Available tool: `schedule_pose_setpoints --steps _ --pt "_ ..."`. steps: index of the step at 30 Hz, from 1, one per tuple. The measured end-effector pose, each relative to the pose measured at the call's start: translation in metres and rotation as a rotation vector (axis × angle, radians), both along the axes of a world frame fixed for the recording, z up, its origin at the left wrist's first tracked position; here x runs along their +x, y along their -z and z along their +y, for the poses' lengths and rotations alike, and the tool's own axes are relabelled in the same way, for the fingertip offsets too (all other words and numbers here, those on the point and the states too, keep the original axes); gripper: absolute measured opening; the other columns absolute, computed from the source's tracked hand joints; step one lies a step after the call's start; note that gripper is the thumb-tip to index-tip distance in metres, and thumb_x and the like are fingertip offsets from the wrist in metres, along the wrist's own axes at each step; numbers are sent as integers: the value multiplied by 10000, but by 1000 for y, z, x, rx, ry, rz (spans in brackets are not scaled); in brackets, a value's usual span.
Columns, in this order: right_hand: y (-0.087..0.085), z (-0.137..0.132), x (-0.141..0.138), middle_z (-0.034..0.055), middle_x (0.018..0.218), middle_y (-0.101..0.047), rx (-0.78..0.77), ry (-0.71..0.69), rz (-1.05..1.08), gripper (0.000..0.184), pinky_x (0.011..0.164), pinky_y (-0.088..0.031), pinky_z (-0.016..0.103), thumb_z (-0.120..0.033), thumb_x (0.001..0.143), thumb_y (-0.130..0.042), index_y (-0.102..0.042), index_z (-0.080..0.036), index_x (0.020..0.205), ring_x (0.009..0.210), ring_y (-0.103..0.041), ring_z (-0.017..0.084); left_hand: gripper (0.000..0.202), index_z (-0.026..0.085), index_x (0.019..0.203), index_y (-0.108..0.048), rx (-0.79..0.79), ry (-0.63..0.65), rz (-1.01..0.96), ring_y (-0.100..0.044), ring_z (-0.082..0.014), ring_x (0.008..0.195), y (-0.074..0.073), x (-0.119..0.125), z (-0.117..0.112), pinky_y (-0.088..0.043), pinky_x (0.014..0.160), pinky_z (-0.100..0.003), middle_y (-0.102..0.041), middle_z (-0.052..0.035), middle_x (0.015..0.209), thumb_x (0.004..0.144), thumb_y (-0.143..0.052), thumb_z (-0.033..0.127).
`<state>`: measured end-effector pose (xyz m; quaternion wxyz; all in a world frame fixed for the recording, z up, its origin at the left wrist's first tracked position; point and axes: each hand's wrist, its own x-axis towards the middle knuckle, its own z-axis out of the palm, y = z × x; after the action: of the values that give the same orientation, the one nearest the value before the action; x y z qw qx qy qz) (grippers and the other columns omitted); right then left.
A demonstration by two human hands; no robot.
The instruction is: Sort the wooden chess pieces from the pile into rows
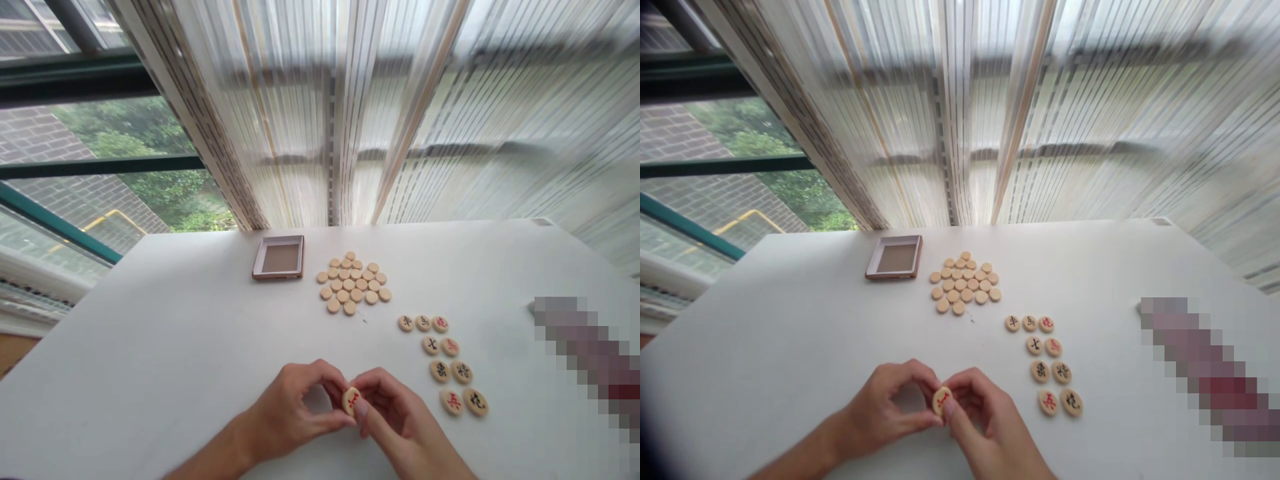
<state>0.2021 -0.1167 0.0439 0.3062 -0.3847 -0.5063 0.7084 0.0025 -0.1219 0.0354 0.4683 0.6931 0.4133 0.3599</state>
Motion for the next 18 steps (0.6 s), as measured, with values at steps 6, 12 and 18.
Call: schedule_pose_setpoints --steps 6,12,18 --pt "4 1 0 27 814 -654 -1 44 20 261 698 -495 266 -452 891 -641 -578 -206 954 740 -609 148 294 176 1013 -619 59 -13 56 -693 -109 696 -3 2 -1 -546 724 -187 -734 1 793 753 -752 142" --pt "7 2 2 25 824 -663 -41 40 16 304 698 -498 257 -427 785 -769 -591 -201 885 759 -620 154 322 189 1003 -629 123 -7 73 -693 -102 714 -7 6 -3 -543 731 -168 -736 -1 850 719 -675 45" --pt "8 0 6 18 747 -679 -95 34 -29 313 657 -494 242 -415 741 -809 -592 -194 785 711 -630 153 287 193 962 -624 219 24 126 -682 -113 696 -4 9 -5 -525 715 -192 -730 0 803 706 -701 88"
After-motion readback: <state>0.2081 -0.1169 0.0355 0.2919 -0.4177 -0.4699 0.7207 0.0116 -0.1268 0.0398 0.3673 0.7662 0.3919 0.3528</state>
